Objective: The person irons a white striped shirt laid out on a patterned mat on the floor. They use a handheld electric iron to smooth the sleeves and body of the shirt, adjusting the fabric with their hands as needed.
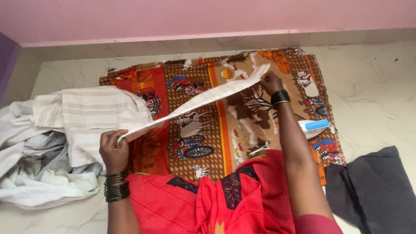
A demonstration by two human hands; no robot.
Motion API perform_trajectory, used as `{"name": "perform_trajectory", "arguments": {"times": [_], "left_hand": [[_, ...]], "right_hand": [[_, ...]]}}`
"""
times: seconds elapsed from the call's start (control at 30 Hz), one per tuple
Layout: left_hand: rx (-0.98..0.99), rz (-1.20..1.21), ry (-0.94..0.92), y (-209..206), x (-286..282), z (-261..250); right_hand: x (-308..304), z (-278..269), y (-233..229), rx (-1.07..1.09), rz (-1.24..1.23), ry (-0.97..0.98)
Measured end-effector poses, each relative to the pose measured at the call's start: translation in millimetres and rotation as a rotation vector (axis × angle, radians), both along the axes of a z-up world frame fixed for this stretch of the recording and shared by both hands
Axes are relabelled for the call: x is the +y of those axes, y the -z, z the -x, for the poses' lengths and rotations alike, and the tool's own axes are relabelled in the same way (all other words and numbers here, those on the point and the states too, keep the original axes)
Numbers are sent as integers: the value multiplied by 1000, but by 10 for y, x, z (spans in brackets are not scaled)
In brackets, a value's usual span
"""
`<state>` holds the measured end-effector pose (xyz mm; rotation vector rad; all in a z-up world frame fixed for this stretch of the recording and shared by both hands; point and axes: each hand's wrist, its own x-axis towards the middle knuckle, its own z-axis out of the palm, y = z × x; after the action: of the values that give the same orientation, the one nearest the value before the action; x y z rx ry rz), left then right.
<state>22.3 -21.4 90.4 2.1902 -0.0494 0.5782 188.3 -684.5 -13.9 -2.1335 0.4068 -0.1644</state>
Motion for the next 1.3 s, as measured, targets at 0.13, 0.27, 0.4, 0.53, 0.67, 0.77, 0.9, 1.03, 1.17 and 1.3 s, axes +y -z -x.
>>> {"name": "perform_trajectory", "arguments": {"times": [0.13, 0.27, 0.4, 0.53, 0.67, 0.77, 0.9, 1.03, 1.17, 1.3], "left_hand": [[122, -290, 274, 45, -444, 237], [414, -441, 578, 676, -1113, 384], [592, -685, 808, 1208, -1338, 423], [735, -782, 717, 1454, -1291, 339], [830, -788, 568, 1526, -1168, 306], [892, -864, 509, 1554, -1152, 321], [720, -927, 472, 1654, -1180, 339], [524, -914, 555, 1831, -1172, 373], [613, -882, 504, 1891, -1148, 374], [758, -915, 487, 1806, -1152, 338]], "right_hand": [[-636, 289, -193, -120, 117, -9], [-949, 769, -44, 192, 391, 205], [-869, 1076, 102, 256, 592, 335], [-685, 1444, 123, 335, 721, 487], [-632, 1839, -21, 384, 812, 733], [-579, 2099, -150, 423, 461, 869], [-521, 2154, -94, 220, -27, 973], [-602, 1981, 237, -261, -398, 965], [-705, 1826, 405, -96, -198, 970], [-217, 1678, 244, -449, -516, 634]]}}
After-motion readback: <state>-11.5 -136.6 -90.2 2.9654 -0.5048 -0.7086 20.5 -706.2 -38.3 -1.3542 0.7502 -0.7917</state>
